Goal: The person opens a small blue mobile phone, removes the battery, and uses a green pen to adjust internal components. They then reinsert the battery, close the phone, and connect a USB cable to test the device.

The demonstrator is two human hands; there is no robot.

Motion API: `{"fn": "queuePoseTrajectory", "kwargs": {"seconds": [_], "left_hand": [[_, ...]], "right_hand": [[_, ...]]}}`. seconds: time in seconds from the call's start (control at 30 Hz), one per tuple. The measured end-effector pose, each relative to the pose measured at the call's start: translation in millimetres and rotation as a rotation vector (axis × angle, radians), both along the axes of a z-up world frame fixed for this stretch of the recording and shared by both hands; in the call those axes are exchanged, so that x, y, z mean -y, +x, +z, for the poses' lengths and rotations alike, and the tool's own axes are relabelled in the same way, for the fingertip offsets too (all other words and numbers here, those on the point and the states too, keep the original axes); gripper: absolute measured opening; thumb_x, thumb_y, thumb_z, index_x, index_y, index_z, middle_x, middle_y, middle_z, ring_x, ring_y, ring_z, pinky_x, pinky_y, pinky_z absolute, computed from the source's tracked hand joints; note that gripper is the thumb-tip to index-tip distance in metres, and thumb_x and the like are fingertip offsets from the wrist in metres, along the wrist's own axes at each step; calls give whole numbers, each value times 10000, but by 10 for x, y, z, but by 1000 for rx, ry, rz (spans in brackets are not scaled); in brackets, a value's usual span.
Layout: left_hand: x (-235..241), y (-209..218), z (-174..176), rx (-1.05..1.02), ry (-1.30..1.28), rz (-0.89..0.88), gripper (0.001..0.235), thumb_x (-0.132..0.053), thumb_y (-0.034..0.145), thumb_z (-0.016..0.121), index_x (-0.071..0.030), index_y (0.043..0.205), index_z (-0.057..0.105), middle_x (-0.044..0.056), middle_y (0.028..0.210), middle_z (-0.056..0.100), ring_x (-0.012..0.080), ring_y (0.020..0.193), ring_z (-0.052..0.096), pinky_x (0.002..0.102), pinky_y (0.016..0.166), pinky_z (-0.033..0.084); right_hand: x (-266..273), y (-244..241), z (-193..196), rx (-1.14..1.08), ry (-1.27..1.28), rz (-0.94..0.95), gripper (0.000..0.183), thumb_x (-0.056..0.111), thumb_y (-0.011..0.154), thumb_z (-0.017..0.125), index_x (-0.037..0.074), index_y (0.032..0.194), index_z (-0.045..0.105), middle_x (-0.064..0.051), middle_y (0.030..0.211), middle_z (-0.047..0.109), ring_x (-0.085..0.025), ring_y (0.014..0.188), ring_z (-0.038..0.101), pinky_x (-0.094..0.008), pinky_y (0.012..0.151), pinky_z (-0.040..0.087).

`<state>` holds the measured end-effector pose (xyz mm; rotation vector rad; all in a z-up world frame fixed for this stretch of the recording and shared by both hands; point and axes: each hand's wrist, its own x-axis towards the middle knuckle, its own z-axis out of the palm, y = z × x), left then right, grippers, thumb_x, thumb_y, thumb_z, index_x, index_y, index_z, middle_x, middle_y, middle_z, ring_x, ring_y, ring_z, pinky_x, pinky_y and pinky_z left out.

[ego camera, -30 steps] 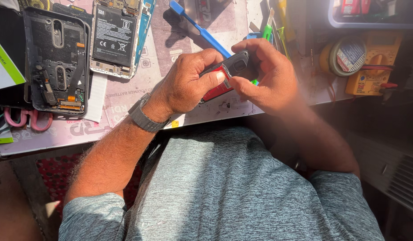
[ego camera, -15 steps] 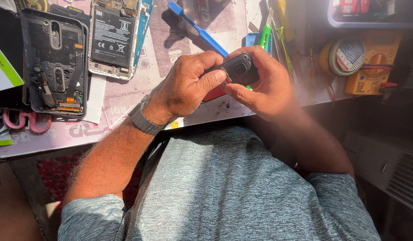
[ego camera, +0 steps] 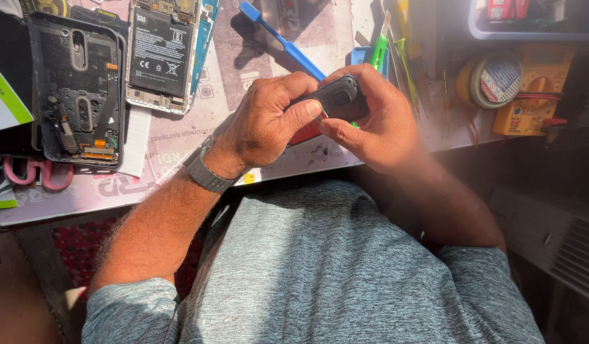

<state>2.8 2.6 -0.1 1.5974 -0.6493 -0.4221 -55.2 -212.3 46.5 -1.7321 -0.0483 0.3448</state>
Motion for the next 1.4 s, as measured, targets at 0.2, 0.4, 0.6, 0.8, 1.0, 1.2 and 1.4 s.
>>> {"fn": "queuePoseTrajectory", "kwargs": {"seconds": [0.2, 0.4, 0.6, 0.8, 1.0, 1.2, 1.4], "left_hand": [[51, -90, -107, 133, -2, 122, 171, -197, 1029, 660, -27, 1026, 678, 87, 827, 688, 164, 760, 681, 333, 702, 536], [59, -1, -41, -17, -22, 91, 170, -189, 1065, 643, -26, 1075, 690, 72, 849, 726, 129, 788, 686, 293, 706, 544], [33, -65, 42, -72, 44, 21, 161, -171, 1002, 649, -28, 1059, 695, 31, 797, 719, 65, 733, 661, 259, 663, 539], [56, -45, -3, -54, -6, 38, 184, -187, 1038, 637, -17, 1073, 697, 27, 809, 690, 67, 745, 609, 274, 644, 518], [71, -130, -50, 63, -83, 221, 230, -221, 1137, 592, -6, 1057, 596, 60, 861, 635, 95, 746, 588, 281, 672, 502], [112, -120, -12, -34, -182, 158, 221, -224, 1093, 561, -12, 1152, 544, 70, 947, 714, 116, 828, 708, 273, 708, 601], [142, -124, -8, -101, -234, 177, 282, -246, 1143, 510, -5, 1243, 617, 83, 1033, 700, 124, 934, 665, 296, 821, 585]], "right_hand": [[-86, 7, -156, 146, -51, -27, 410, 91, 974, 807, 13, 1285, 552, -46, 1111, 690, -104, 1053, 678, -274, 973, 566], [75, 165, -171, -52, 128, -14, 447, 85, 925, 813, 16, 1283, 554, -27, 1071, 649, -89, 910, 632, -254, 796, 551], [158, 154, -71, -73, 5, 3, 408, 92, 920, 775, 11, 1255, 555, -37, 999, 677, -91, 773, 644, -265, 636, 570], [162, 278, -9, -82, 216, 134, 423, 59, 959, 741, -17, 1319, 532, -71, 1135, 667, -131, 1056, 682, -316, 935, 606], [80, 207, -98, 55, 360, 40, 486, -16, 952, 731, -32, 1377, 496, -103, 1261, 646, -167, 1203, 657, -335, 1065, 571], [-27, 206, -269, 46, 502, -33, 409, 33, 994, 719, -46, 1357, 549, -102, 1183, 680, -156, 1054, 669, -322, 926, 575], [-125, 125, -359, 122, 439, -91, 343, 125, 1047, 686, -22, 1336, 573, -69, 1140, 677, -102, 960, 617, -266, 837, 533]]}}
